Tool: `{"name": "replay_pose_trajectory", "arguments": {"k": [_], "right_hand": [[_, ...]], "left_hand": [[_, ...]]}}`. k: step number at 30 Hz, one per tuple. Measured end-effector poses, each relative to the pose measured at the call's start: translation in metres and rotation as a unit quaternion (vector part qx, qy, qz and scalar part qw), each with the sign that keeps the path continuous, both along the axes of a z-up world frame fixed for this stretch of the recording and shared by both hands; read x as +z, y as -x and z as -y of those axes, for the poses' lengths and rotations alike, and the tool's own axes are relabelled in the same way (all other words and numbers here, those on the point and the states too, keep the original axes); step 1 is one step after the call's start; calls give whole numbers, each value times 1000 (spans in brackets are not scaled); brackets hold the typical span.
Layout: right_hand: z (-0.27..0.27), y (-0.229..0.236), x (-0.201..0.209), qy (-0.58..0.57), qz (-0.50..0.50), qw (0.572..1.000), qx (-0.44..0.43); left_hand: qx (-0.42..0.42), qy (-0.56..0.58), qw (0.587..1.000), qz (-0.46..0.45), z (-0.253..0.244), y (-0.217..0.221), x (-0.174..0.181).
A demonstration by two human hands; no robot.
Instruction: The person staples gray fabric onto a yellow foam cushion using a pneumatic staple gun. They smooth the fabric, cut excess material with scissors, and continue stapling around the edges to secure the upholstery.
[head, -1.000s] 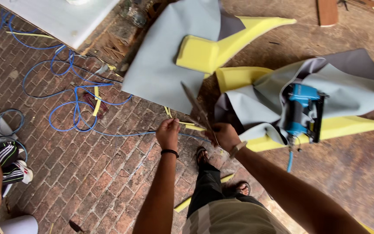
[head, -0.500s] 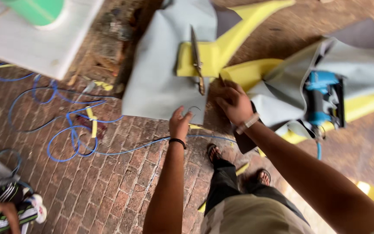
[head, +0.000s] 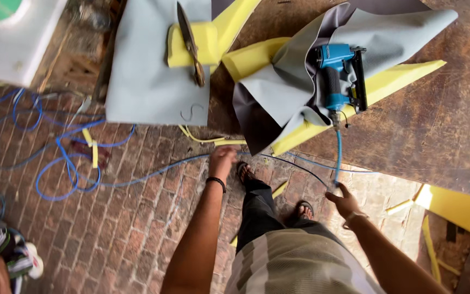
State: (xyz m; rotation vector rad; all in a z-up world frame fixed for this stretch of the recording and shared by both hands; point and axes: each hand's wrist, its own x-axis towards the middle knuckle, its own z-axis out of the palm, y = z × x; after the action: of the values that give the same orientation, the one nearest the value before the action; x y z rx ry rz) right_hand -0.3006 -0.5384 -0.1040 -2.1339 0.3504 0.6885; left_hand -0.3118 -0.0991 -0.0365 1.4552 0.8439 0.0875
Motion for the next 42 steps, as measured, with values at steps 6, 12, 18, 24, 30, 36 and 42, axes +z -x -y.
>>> {"name": "replay_pose_trajectory", "arguments": {"k": [6,12,18,24,30,36,42], "right_hand": [[-44,16,52,-365,-172,915,-8],[-30,21,150,-636,-122,761,-42],[-33,71,135,-556,-166,811,73],[-108,204,88,-186,-88,852,482],[-105,250,136,-226,216,840,444],[-57,192,230,-710,-65,689,-131],[-21,239,207,-688,-69,700,-179]], "left_hand": [[-370,-46,925,-78,183,88,3],[-439,-87,869,-210,190,187,0],[-1,-4,987,-161,149,254,40],[-77,300,945,104,196,220,105],[-190,44,973,124,171,326,108],[-248,-110,932,-242,141,492,17],[76,-116,976,-168,76,550,3]]}}
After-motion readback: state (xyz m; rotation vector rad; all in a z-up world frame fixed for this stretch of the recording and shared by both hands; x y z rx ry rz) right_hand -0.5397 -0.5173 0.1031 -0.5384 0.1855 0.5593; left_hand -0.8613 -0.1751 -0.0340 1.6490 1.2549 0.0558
